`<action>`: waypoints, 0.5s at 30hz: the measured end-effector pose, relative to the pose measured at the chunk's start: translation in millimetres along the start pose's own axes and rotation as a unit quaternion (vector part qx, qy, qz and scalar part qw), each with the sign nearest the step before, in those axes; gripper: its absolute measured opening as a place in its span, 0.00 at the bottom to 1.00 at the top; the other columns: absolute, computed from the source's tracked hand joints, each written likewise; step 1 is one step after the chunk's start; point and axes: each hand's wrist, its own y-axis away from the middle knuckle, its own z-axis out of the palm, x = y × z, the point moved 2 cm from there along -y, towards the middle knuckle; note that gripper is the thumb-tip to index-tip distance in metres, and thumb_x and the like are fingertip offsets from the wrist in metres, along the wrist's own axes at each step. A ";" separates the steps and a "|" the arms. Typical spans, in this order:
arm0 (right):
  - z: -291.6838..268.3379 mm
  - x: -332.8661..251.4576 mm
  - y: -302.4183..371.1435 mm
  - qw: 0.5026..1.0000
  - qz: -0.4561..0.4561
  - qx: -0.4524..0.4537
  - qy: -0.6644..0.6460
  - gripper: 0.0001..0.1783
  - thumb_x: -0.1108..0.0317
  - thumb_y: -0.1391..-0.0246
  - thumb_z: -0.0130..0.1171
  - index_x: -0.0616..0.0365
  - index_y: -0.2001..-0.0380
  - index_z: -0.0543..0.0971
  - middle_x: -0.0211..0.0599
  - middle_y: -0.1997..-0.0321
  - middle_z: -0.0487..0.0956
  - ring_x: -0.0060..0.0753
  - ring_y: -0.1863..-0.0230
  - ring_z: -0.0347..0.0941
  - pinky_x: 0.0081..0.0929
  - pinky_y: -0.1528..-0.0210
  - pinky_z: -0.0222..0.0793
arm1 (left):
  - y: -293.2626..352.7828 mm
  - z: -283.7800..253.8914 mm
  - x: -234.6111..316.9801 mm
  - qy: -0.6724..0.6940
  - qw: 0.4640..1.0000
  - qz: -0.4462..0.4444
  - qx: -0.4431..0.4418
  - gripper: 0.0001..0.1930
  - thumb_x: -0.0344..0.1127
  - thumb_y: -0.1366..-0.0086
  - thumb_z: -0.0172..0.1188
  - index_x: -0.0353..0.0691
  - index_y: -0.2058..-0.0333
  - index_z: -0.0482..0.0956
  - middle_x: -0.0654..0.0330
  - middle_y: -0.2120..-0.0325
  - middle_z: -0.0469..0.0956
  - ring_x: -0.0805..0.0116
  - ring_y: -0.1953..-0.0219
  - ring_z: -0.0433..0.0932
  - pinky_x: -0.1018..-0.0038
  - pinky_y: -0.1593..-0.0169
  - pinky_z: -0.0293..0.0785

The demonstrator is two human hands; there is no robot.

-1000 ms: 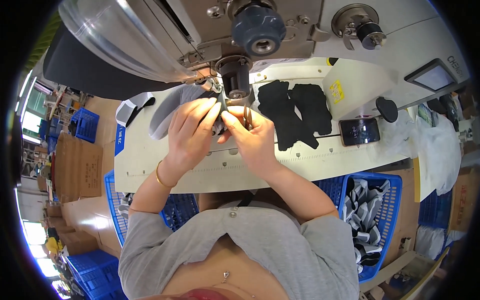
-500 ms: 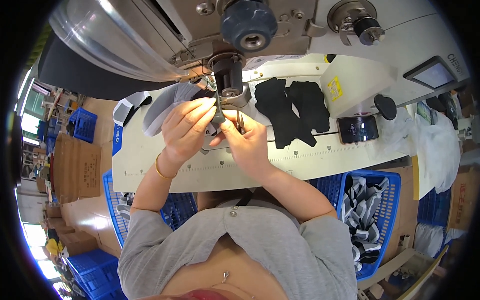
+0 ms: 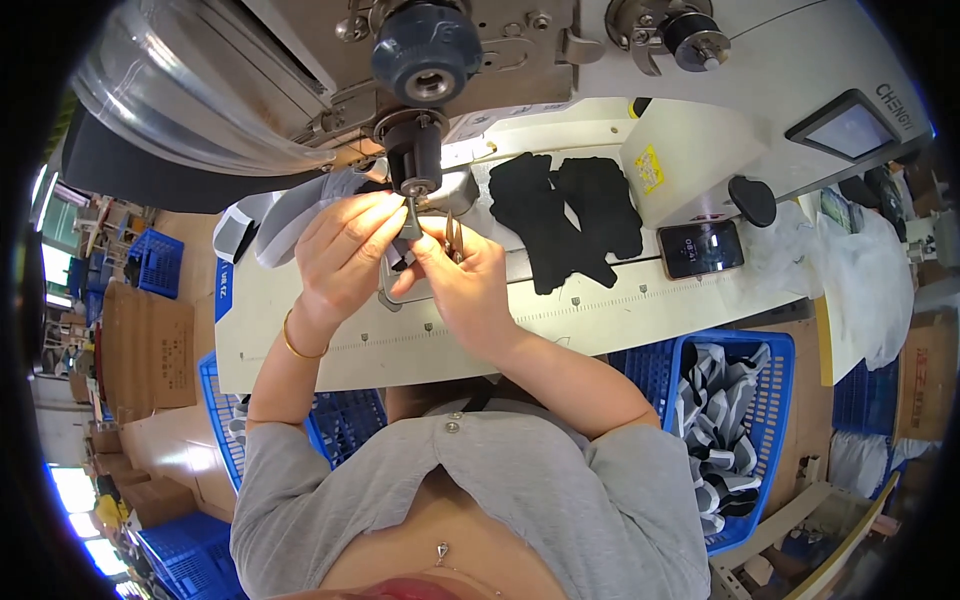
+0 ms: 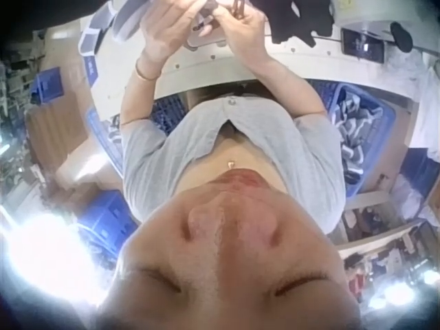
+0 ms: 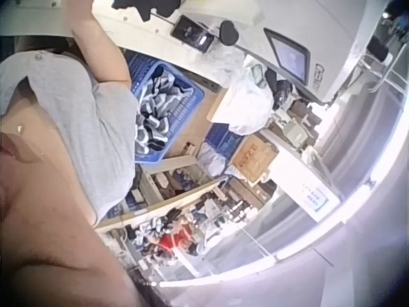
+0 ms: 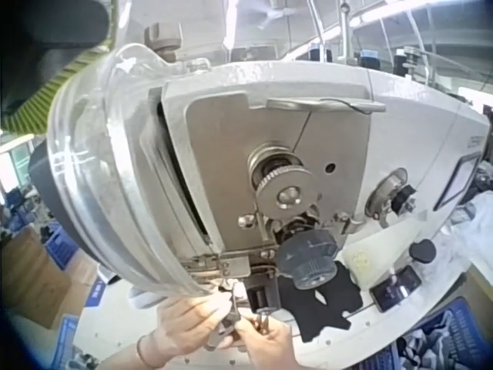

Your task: Using a heavy-duty sewing machine to stitch together black and gray shoe components.

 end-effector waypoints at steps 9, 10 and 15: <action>0.6 10.6 -12.0 0.999 -0.013 0.018 -0.044 0.10 0.73 0.36 0.53 0.67 0.56 0.79 0.33 0.66 0.80 0.23 0.75 0.79 0.15 0.71 0.69 | -4.4 5.2 -10.8 -0.024 1.000 0.002 0.013 0.16 0.29 0.57 0.62 0.32 0.65 0.80 0.55 0.65 0.81 0.60 0.60 0.81 0.68 0.59 0.80; 1.3 11.5 -12.8 0.999 -0.006 0.021 -0.045 0.11 0.73 0.37 0.53 0.67 0.55 0.79 0.33 0.66 0.80 0.23 0.75 0.79 0.16 0.72 0.70 | -4.1 4.4 -8.3 -0.024 1.000 0.003 0.013 0.16 0.29 0.57 0.62 0.32 0.65 0.80 0.55 0.65 0.81 0.60 0.60 0.81 0.68 0.59 0.80; 3.5 3.5 -10.1 0.999 -0.011 0.021 -0.028 0.11 0.74 0.37 0.54 0.67 0.55 0.79 0.34 0.67 0.81 0.24 0.75 0.80 0.17 0.72 0.72 | -13.5 -1.7 4.5 -0.057 0.998 0.015 0.004 0.20 0.31 0.59 0.63 0.33 0.63 0.80 0.57 0.63 0.78 0.60 0.60 0.79 0.67 0.56 0.80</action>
